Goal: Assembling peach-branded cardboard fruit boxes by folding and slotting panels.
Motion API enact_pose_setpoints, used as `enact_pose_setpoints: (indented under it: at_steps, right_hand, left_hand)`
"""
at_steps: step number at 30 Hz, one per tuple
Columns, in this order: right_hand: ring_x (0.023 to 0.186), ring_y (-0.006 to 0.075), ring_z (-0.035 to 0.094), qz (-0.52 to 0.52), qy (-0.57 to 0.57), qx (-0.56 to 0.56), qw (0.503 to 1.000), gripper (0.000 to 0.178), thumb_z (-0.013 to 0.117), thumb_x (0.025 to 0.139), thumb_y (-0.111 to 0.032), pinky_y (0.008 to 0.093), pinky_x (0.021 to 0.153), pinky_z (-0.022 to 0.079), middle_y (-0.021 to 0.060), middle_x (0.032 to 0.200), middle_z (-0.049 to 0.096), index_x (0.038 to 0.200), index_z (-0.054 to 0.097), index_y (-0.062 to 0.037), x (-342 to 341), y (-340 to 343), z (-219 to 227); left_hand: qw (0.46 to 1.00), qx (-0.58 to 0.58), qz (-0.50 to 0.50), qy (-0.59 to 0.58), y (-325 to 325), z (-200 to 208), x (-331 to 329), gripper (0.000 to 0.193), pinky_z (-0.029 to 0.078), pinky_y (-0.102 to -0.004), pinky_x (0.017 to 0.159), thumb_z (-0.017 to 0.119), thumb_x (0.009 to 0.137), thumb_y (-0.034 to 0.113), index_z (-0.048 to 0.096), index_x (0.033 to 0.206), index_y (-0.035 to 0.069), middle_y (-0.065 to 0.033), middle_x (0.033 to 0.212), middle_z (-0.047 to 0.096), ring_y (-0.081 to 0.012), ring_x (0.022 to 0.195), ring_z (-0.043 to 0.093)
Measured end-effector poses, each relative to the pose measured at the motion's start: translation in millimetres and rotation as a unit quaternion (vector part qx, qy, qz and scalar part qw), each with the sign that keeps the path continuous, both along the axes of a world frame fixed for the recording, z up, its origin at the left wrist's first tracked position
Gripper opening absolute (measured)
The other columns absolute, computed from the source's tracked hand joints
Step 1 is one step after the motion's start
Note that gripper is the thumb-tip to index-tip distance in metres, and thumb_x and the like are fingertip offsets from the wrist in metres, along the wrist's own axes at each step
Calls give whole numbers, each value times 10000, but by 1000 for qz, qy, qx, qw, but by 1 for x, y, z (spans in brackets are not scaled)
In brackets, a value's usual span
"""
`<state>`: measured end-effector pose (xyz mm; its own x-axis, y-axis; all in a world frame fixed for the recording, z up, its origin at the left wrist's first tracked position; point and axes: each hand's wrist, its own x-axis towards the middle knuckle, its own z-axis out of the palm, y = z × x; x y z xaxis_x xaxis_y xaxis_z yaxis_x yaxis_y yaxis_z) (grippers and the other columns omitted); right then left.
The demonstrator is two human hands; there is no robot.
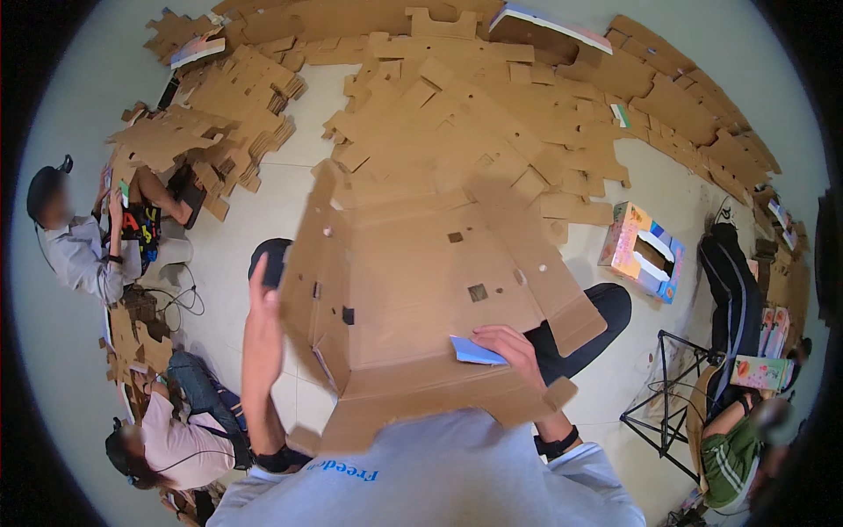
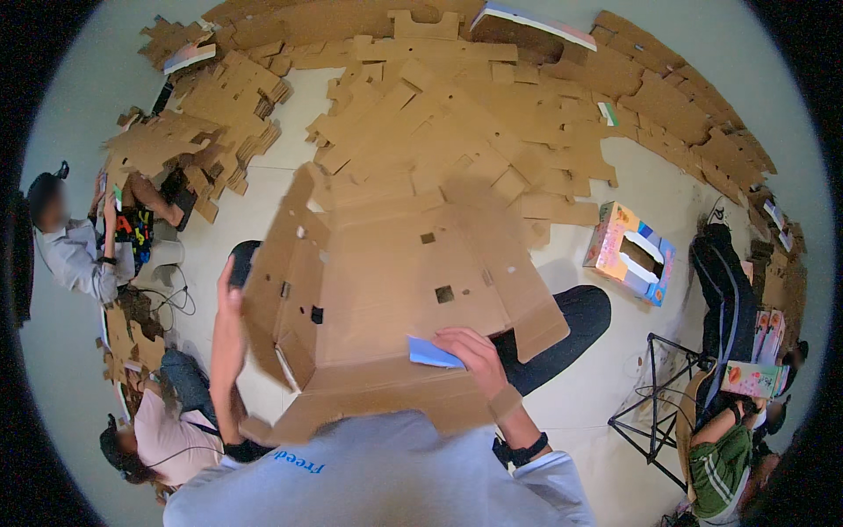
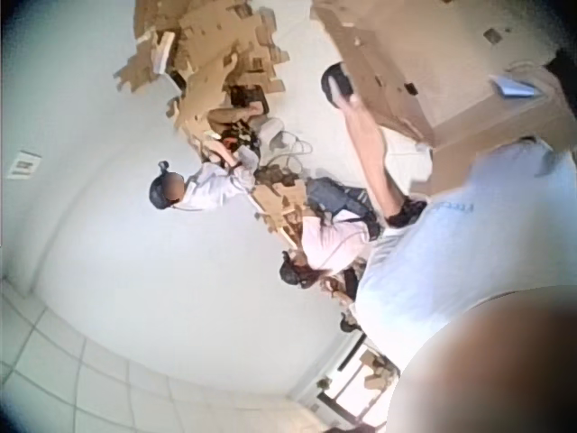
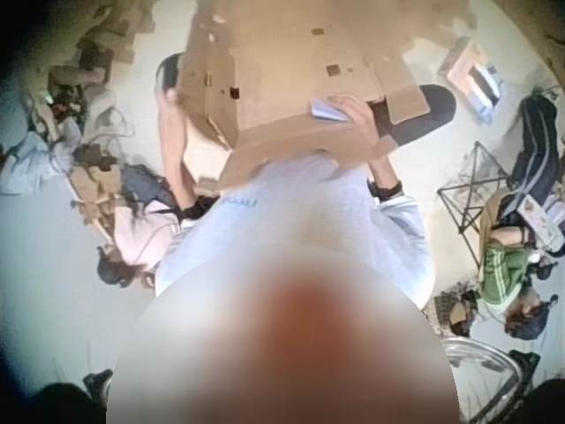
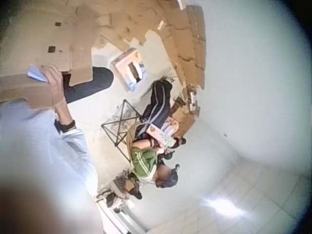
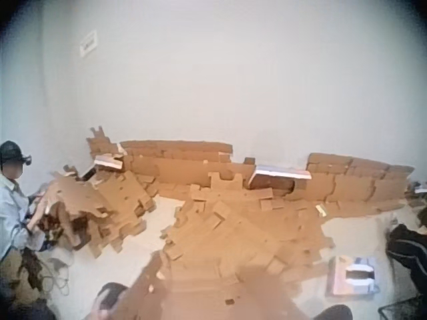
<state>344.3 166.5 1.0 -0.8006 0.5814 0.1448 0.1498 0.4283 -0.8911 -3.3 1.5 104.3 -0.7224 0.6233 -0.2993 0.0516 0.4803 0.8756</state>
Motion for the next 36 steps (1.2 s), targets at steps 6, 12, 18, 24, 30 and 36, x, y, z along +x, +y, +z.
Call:
enact_pose_setpoints:
  at_steps: [6, 12, 18, 24, 30, 36]
  right_hand:
    - [1064, 341, 705, 4, -82, -17, 996, 344, 764, 800, -139, 427, 938, 565, 166, 1088, 740, 1120, 750, -15, 36, -23, -5]
    - [989, 360, 711, -110, -189, -94, 971, 249, 731, 928, -226, 419, 863, 559, 192, 1014, 745, 1033, 776, -6, 59, -60, -11]
    - [785, 359, 676, -220, -289, -247, 898, 326, 691, 988, -291, 429, 710, 508, 211, 858, 698, 986, 749, 30, 44, -57, -7]
    - [821, 279, 659, -199, -295, -156, 921, 333, 704, 983, -300, 368, 742, 523, 194, 935, 680, 1067, 736, 20, 55, -62, -14]
    - [1146, 208, 679, -185, -131, -490, 842, 340, 621, 1059, -242, 328, 992, 527, 95, 1200, 725, 1278, 698, 6, 92, -39, -5]
    - [1288, 243, 632, -28, -267, -656, 705, 378, 589, 1069, -208, 372, 1103, 509, 110, 1305, 697, 1358, 649, 28, 178, -22, -13]
  left_hand:
    - [944, 13, -327, 42, 9, -53, 16, 494, 300, -503, 1234, 713, 963, 340, 622, 1404, 136, -218, 1586, 307, -438, 1509, 319]
    - [909, -21, -387, 152, 13, -73, 32, 581, 466, -481, 1140, 896, 717, 184, 659, 1232, 54, -207, 1588, 402, -425, 1431, 479]
    - [871, 33, -466, 152, 36, -64, 35, 549, 517, -413, 1103, 700, 872, 34, 628, 1416, 60, -125, 1477, 615, -342, 1372, 575]
    - [750, -5, -655, -96, 29, -95, 25, 774, 148, -516, 1310, 554, 772, -64, 523, 1535, 59, -99, 1661, 419, -312, 1600, 239]
    - [721, -11, -678, -144, 27, -99, 14, 616, 107, -538, 1310, 635, 957, 125, 504, 1560, 112, -72, 1703, 347, -309, 1613, 192]
    - [748, -67, -647, -131, 28, -79, 19, 782, 211, -481, 1305, 659, 854, -25, 450, 1586, 158, -69, 1704, 335, -295, 1612, 182]
